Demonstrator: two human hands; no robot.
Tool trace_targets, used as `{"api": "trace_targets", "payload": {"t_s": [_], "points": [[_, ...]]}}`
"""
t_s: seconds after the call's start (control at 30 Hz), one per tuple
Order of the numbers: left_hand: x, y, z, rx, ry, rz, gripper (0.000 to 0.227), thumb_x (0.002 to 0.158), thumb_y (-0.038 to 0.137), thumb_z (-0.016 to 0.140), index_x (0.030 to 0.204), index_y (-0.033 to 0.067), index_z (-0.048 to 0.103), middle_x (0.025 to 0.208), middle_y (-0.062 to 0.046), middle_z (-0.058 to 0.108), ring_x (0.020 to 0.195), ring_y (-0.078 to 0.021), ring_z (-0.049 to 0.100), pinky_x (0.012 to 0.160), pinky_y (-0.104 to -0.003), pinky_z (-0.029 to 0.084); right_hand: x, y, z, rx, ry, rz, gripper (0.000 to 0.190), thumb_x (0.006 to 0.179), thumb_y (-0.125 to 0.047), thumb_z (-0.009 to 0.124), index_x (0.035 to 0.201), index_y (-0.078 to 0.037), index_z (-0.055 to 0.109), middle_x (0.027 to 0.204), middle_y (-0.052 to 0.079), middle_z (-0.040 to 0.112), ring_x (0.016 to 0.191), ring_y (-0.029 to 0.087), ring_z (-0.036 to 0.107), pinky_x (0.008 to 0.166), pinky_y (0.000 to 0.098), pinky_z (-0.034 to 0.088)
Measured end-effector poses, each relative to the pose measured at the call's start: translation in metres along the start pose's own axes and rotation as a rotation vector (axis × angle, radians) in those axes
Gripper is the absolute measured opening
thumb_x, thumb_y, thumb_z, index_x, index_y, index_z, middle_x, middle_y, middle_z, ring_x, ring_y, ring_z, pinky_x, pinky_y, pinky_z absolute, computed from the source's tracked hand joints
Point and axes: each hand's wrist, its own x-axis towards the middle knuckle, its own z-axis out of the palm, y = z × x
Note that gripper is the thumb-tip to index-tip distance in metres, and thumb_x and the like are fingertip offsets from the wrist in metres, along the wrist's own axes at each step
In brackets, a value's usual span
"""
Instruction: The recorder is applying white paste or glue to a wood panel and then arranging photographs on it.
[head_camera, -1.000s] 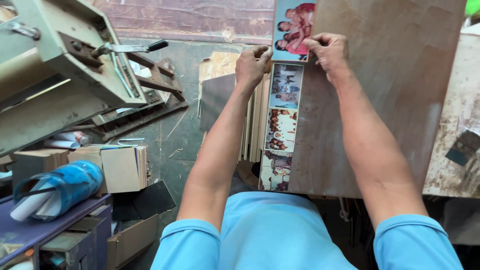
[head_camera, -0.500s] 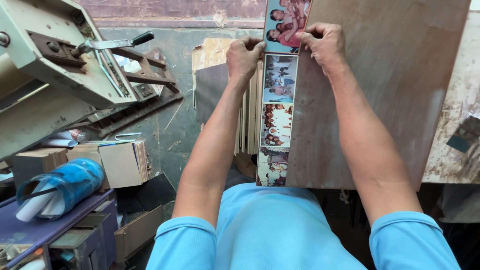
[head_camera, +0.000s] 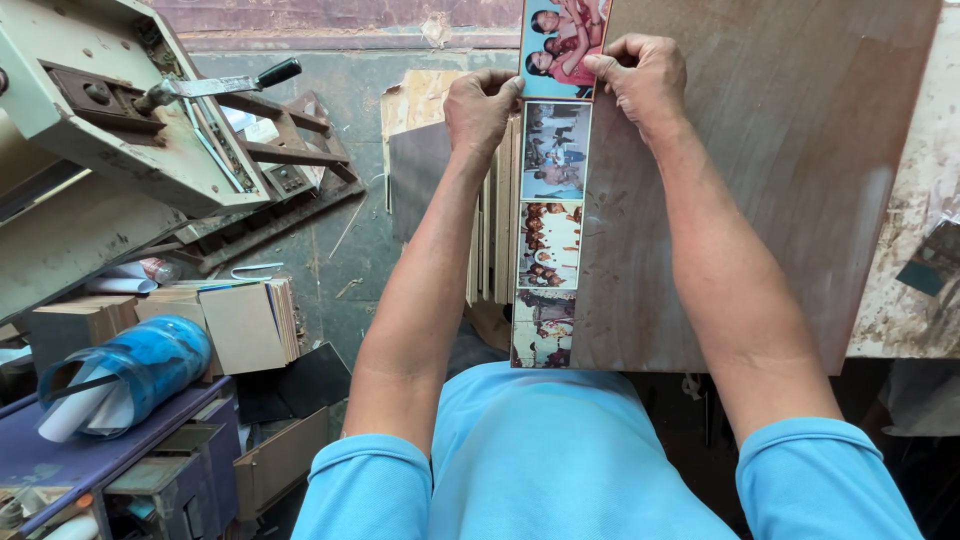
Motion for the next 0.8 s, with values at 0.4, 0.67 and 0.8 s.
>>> {"api": "trace_targets", "payload": {"t_s": [0.4,0.67,0.8], "points": [[-0.007,0.011,0.000,0.088,0.015,-0.058,0.013,0.084,0.021,0.078,0.094,0.0136,0.083,0.076,0.001,0.080,0.065,-0.0060,0.073,0.070,-0.025,0.058,0.000,-0.001,0.003,-0.064,0.053,0.005,0.013,0.086,-0.016,0.089,0.086,-0.009,0.078,0.073,-0.003,0.074,0.058,0.001,0.063,0.054,0.0196,0.050],[-0.009,0.012,0.001,0.106,0.031,-0.056,0.011,0.085,0.021,0.077,0.092,0.0140,0.082,0.075,0.001,0.080,0.064,-0.0059,0.072,0.070,-0.025,0.057,0.001,0.003,0.004,-0.081,0.053,-0.013,0.014,0.087,-0.017,0.089,0.085,-0.009,0.077,0.073,-0.003,0.075,0.058,0.001,0.064,0.054,0.0193,0.051],[-0.008,0.013,0.001,0.130,0.036,-0.057,0.011,0.085,0.022,0.078,0.092,0.0148,0.082,0.075,0.002,0.080,0.064,-0.0059,0.072,0.070,-0.025,0.057,0.001,0.002,0.004,-0.077,0.047,-0.013,0.014,0.087,-0.017,0.089,0.085,-0.009,0.077,0.073,-0.003,0.074,0.058,0.001,0.064,0.054,0.0193,0.051]]}}
